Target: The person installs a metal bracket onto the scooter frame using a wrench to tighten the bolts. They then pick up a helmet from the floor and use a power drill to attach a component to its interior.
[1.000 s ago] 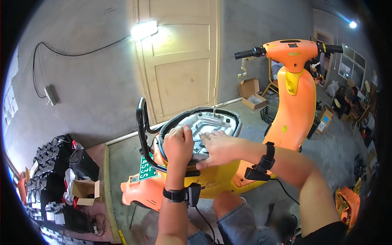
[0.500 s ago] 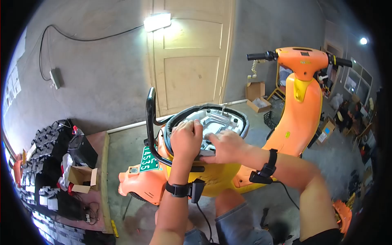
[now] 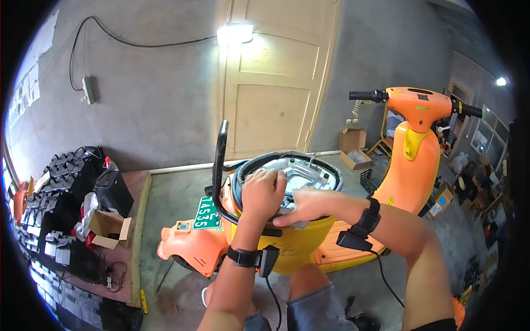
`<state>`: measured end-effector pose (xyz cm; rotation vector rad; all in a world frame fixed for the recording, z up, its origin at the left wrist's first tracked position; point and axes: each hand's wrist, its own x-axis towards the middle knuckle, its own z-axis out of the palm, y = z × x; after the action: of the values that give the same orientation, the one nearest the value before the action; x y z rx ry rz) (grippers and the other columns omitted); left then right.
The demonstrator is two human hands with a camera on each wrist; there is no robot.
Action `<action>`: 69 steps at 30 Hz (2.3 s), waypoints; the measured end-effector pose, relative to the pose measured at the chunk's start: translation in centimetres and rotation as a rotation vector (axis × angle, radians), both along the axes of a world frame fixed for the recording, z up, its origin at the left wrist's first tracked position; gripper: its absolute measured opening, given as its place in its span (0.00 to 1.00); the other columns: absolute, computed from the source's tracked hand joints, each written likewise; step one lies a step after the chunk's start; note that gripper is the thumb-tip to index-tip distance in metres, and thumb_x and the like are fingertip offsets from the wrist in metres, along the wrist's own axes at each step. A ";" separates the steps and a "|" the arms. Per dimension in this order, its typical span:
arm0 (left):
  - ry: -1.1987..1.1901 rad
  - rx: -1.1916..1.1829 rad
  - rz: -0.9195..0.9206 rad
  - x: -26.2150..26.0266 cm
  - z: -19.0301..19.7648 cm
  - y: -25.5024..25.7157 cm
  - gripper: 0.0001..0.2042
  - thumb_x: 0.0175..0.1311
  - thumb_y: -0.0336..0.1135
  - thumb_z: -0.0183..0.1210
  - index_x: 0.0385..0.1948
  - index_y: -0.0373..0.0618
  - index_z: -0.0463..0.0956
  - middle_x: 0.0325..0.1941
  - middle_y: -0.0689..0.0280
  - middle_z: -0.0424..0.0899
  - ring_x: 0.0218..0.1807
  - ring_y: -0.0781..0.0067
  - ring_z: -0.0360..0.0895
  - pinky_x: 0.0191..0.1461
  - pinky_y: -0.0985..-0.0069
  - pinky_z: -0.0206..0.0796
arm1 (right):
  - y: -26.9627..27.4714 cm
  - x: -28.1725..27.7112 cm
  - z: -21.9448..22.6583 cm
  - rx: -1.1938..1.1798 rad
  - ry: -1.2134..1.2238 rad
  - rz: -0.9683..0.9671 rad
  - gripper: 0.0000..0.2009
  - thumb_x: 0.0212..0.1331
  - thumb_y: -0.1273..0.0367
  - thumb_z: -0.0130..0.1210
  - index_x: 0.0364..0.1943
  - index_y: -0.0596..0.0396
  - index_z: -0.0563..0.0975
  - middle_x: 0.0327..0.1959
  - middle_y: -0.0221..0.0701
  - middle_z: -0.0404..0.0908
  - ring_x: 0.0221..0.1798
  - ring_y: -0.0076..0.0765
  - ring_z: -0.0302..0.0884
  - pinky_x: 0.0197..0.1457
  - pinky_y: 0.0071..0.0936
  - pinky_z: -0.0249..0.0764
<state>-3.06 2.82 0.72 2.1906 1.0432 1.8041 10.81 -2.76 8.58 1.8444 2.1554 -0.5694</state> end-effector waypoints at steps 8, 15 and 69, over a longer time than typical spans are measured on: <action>-0.010 0.023 0.001 0.0 0.0 -0.1 0.12 0.67 0.37 0.57 0.24 0.41 0.78 0.28 0.56 0.81 0.37 0.50 0.80 0.44 0.56 0.70 | -1.5 -0.5 -0.1 0.221 -0.044 -0.007 0.41 0.45 0.34 0.64 0.26 0.71 0.82 0.26 0.52 0.84 0.33 0.52 0.86 0.40 0.41 0.79; -0.028 -0.051 -0.040 0.1 0.4 -0.4 0.13 0.68 0.38 0.57 0.24 0.42 0.79 0.27 0.56 0.82 0.37 0.51 0.81 0.45 0.56 0.71 | -2.7 -2.1 0.5 0.296 -0.061 -0.057 0.32 0.47 0.44 0.64 0.25 0.68 0.84 0.26 0.51 0.85 0.32 0.53 0.86 0.39 0.42 0.80; 0.178 -0.268 -0.203 -5.3 -2.7 5.8 0.16 0.81 0.37 0.41 0.44 0.37 0.78 0.43 0.63 0.81 0.48 0.69 0.76 0.59 0.71 0.66 | -36.9 34.1 -28.4 0.591 1.220 -1.475 0.19 0.75 0.51 0.51 0.34 0.53 0.72 0.19 0.25 0.71 0.21 0.27 0.74 0.24 0.26 0.70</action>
<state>-8.37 8.62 -1.96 2.2272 0.9864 1.3234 44.87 -39.68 -19.81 3.9861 0.6452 -1.7628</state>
